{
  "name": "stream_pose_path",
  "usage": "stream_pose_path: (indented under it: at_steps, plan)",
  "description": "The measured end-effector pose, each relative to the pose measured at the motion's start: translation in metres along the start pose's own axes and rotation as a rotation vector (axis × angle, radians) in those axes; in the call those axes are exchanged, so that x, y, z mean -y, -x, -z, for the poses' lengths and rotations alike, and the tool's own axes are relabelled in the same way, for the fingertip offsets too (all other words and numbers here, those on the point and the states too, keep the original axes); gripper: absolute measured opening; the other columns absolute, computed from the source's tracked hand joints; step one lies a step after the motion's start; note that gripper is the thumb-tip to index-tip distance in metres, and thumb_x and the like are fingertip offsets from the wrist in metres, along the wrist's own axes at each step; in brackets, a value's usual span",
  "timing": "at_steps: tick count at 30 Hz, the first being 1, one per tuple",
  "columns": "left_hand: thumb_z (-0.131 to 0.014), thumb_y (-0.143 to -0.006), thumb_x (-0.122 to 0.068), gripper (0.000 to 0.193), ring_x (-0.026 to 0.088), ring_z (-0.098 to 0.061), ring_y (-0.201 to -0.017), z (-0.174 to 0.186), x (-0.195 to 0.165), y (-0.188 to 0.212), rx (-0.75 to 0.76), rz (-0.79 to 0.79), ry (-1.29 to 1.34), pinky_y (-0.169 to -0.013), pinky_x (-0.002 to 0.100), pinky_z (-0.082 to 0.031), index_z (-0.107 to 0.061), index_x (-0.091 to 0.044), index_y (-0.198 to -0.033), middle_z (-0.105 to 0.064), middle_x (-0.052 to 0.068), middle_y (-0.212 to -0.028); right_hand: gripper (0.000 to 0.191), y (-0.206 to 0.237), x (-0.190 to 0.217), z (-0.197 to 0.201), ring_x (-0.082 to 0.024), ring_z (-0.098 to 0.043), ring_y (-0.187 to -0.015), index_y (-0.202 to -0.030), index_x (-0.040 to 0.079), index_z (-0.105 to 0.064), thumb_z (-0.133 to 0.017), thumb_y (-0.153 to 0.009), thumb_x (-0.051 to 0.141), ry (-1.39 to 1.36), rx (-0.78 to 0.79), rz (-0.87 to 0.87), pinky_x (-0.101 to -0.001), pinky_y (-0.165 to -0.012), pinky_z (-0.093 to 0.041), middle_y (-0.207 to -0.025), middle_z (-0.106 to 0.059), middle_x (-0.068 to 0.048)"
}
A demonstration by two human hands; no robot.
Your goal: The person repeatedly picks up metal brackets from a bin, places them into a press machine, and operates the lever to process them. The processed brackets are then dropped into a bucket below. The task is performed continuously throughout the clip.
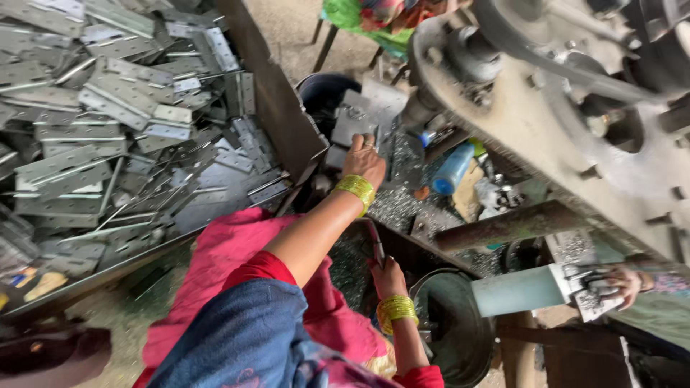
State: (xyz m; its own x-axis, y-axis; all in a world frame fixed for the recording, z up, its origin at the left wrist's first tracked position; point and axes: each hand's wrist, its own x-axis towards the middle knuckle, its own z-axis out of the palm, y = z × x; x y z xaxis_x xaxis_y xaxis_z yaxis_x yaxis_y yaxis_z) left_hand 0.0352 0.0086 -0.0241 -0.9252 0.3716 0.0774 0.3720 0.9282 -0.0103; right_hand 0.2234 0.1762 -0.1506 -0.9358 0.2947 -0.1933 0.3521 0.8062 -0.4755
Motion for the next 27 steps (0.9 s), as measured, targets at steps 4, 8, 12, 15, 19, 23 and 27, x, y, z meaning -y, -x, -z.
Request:
stream_pose_path:
  at_steps: [4,8,12,15,19,23,27]
  plan:
    - [-0.052,-0.101,-0.02,0.03,0.031,-0.041,-0.141,0.007,0.007,-0.016,-0.063,0.031,-0.071,-0.114,0.052,-0.021,-0.081,-0.012,-0.106,-0.075,0.008,-0.121,0.053,-0.012,0.001,0.016,-0.05,-0.066,-0.101,-0.107,0.003,-0.066,-0.064,-0.089,0.053,0.154,-0.005,-0.001,-0.0563,-0.084,-0.053,-0.101,-0.069,-0.032]
    - [-0.052,-0.093,-0.02,0.034,0.036,-0.036,-0.141,0.001,0.005,-0.009,-0.161,0.093,-0.011,-0.11,0.055,-0.018,-0.079,-0.008,-0.11,-0.061,0.012,-0.14,0.054,0.005,0.005,-0.001,-0.051,-0.065,-0.101,-0.113,0.003,-0.065,-0.065,-0.088,0.051,0.061,-0.052,-0.022,-0.0571,-0.084,-0.052,-0.1,-0.07,-0.032]
    - [-0.048,-0.099,-0.018,0.036,0.035,-0.027,-0.152,0.005,0.011,0.001,0.023,0.089,0.126,-0.118,0.057,-0.011,-0.076,-0.01,-0.12,-0.049,0.013,-0.156,0.055,0.009,0.005,-0.004,-0.05,-0.065,-0.104,-0.106,0.0,-0.066,-0.066,-0.088,0.051,0.064,-0.011,-0.006,-0.0552,-0.085,-0.053,-0.102,-0.07,-0.031]
    - [-0.047,-0.098,-0.021,0.041,0.037,-0.02,-0.152,0.024,0.016,-0.012,0.128,0.052,0.035,-0.116,0.062,-0.005,-0.061,-0.012,-0.135,-0.039,0.014,-0.158,0.051,-0.007,0.003,0.013,-0.05,-0.067,-0.104,-0.113,0.004,-0.066,-0.062,-0.09,0.049,0.188,0.038,-0.031,-0.0549,-0.088,-0.053,-0.105,-0.07,-0.031]
    - [-0.039,-0.109,-0.026,0.041,0.035,-0.022,-0.156,0.038,0.008,-0.023,0.196,0.054,-0.123,-0.121,0.065,-0.004,-0.06,-0.015,-0.142,-0.041,0.012,-0.162,0.054,-0.005,0.003,0.011,-0.05,-0.066,-0.106,-0.114,0.003,-0.066,-0.062,-0.089,0.051,0.12,0.013,-0.057,-0.0549,-0.088,-0.053,-0.105,-0.07,-0.031]
    - [-0.046,-0.103,-0.028,0.046,0.037,-0.023,-0.153,0.038,0.003,-0.017,0.163,0.099,-0.059,-0.117,0.063,-0.009,-0.057,-0.01,-0.144,-0.039,0.014,-0.161,0.056,0.018,0.002,-0.017,-0.05,-0.066,-0.106,-0.116,0.003,-0.066,-0.061,-0.089,0.051,0.053,-0.088,-0.047,-0.055,-0.087,-0.053,-0.105,-0.07,-0.032]
    - [-0.059,-0.085,-0.016,0.056,0.032,-0.038,-0.14,0.023,0.023,0.028,-0.443,0.106,0.214,-0.114,0.051,-0.025,-0.061,-0.003,-0.14,-0.052,0.017,-0.146,0.054,0.013,-0.001,-0.015,-0.049,-0.067,-0.105,-0.112,0.006,-0.068,-0.064,-0.086,0.053,0.053,0.035,-0.069,-0.0543,-0.088,-0.053,-0.104,-0.071,-0.029]
